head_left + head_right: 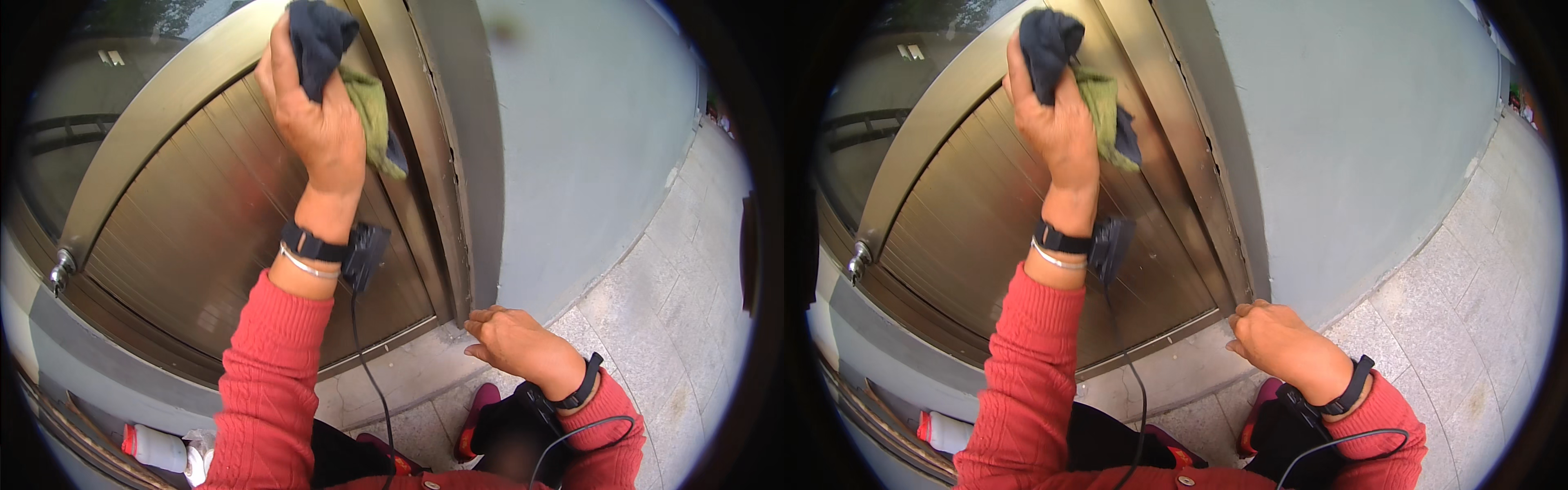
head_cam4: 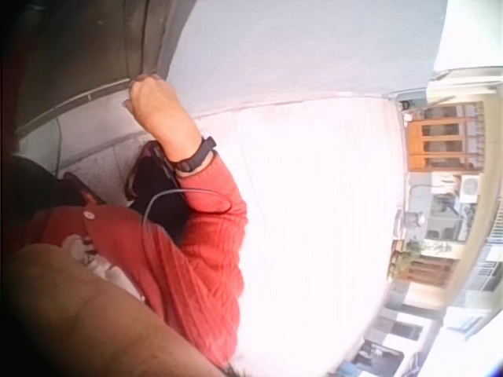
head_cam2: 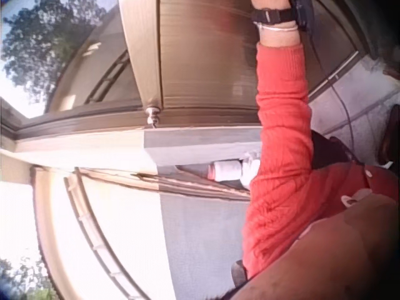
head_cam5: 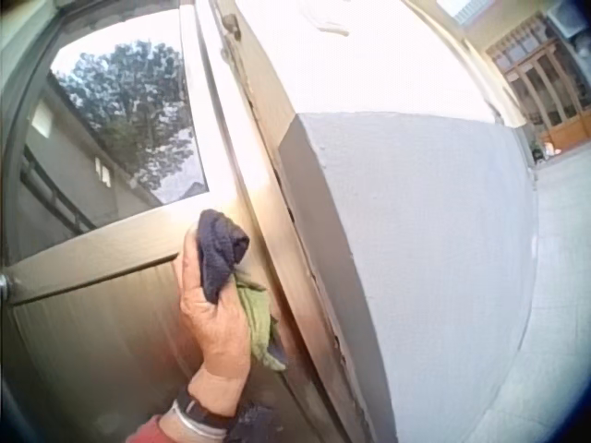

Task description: The person wipes a metal door with a cloth, moving from the bottom edge upward and across the surface. They clean the door frame and handle area, repeatedly wiping sections of the door.

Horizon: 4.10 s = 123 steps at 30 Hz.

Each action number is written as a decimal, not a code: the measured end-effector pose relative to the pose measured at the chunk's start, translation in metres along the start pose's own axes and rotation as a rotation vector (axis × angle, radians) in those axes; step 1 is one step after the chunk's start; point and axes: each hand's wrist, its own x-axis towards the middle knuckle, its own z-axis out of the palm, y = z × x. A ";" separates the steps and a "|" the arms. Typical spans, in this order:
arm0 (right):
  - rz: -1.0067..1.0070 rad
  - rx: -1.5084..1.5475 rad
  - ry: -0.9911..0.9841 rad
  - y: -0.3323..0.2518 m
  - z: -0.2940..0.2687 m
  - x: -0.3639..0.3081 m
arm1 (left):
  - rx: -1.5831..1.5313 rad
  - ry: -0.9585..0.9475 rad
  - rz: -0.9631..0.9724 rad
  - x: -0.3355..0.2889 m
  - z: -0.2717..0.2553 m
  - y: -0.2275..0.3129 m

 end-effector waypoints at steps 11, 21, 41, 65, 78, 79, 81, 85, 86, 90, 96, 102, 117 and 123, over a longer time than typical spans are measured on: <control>-0.031 0.037 -0.015 0.003 0.001 0.001 | 0.321 -0.355 0.015 -0.107 0.045 -0.007; 0.022 0.125 -0.122 0.008 -0.006 -0.007 | 0.276 -0.437 -0.234 -0.306 0.021 0.006; 0.072 0.129 -0.189 0.016 0.005 0.007 | 0.008 -0.855 -1.094 -0.519 -0.052 0.054; 0.124 0.234 -0.245 0.022 0.013 0.020 | -0.430 0.592 -2.394 -0.607 -0.012 0.031; 0.063 0.217 -0.215 0.014 0.007 0.008 | -0.589 0.299 -2.351 -0.527 -0.026 0.027; 0.055 0.214 -0.210 0.013 0.006 0.007 | -0.637 0.272 -2.301 -0.512 -0.027 0.029; 0.051 0.203 -0.202 0.010 0.004 0.006 | -0.708 0.241 -2.202 -0.481 -0.028 0.033; 0.024 0.145 -0.150 0.005 0.004 0.002 | -0.813 0.116 -1.903 -0.428 -0.044 0.038; 0.018 0.156 -0.136 0.004 0.004 0.002 | -0.843 0.057 -1.800 -0.419 -0.054 0.038; 0.029 0.147 -0.120 0.002 0.002 0.001 | -0.834 0.032 -1.968 -0.427 -0.109 0.043; 0.067 0.163 -0.148 0.003 0.000 0.004 | -0.593 0.215 -2.327 -0.534 -0.108 0.063; 0.101 0.193 -0.207 0.011 0.005 0.013 | -0.548 0.285 -2.311 -0.578 -0.037 0.027; 0.005 0.115 -0.123 -0.002 -0.001 0.010 | -0.681 -0.108 -1.739 -0.329 -0.033 0.039; 0.011 0.094 -0.102 0.005 0.002 0.005 | -0.274 -0.141 -0.890 -0.185 -0.044 0.012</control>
